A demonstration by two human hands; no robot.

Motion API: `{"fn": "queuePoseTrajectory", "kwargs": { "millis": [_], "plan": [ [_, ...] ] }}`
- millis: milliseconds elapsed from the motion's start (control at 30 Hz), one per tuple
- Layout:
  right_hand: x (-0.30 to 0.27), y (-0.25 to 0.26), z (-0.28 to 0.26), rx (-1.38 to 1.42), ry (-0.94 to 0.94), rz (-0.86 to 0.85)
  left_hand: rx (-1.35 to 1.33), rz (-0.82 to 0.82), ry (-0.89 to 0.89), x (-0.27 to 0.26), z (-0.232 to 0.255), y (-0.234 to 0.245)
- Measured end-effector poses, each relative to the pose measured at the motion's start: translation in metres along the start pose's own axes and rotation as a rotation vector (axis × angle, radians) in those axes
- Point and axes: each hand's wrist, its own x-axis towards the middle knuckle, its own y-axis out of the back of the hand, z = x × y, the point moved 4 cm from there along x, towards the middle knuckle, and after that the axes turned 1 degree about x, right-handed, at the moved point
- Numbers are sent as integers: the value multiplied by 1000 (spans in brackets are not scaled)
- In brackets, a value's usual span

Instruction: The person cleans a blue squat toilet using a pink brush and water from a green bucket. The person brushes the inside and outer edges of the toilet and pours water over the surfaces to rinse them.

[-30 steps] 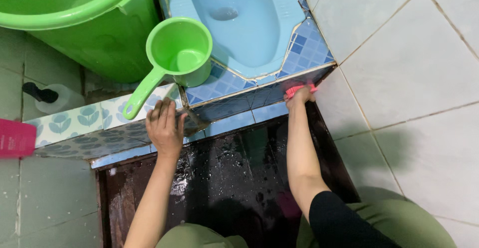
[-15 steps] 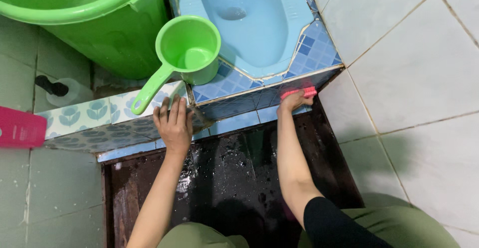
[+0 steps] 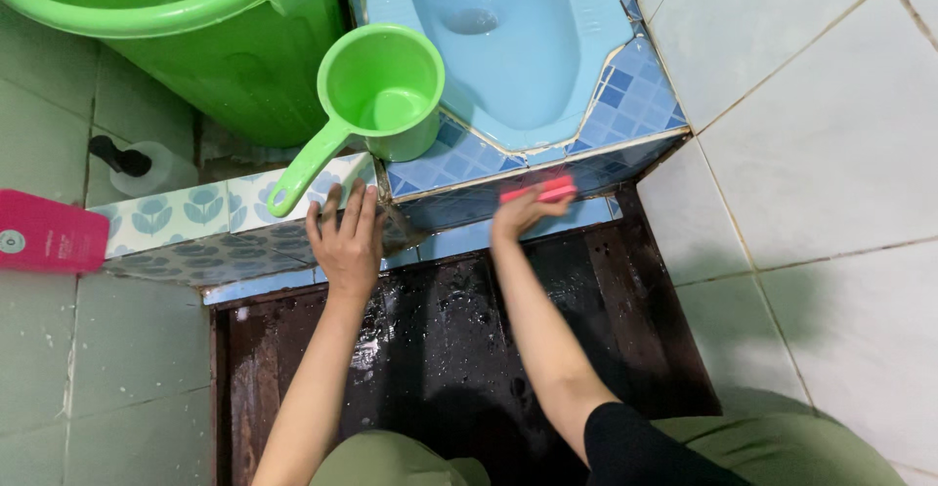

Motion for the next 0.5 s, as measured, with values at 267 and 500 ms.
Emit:
{"fn": "queuePoseTrajectory", "kwargs": {
  "millis": [267, 500],
  "plan": [
    [37, 11, -23, 127, -87, 67, 5, 19, 19, 3, 3, 5],
    [-140, -22, -6, -109, 266, -371, -8, 24, -1, 6, 0, 10]
  ]
}}
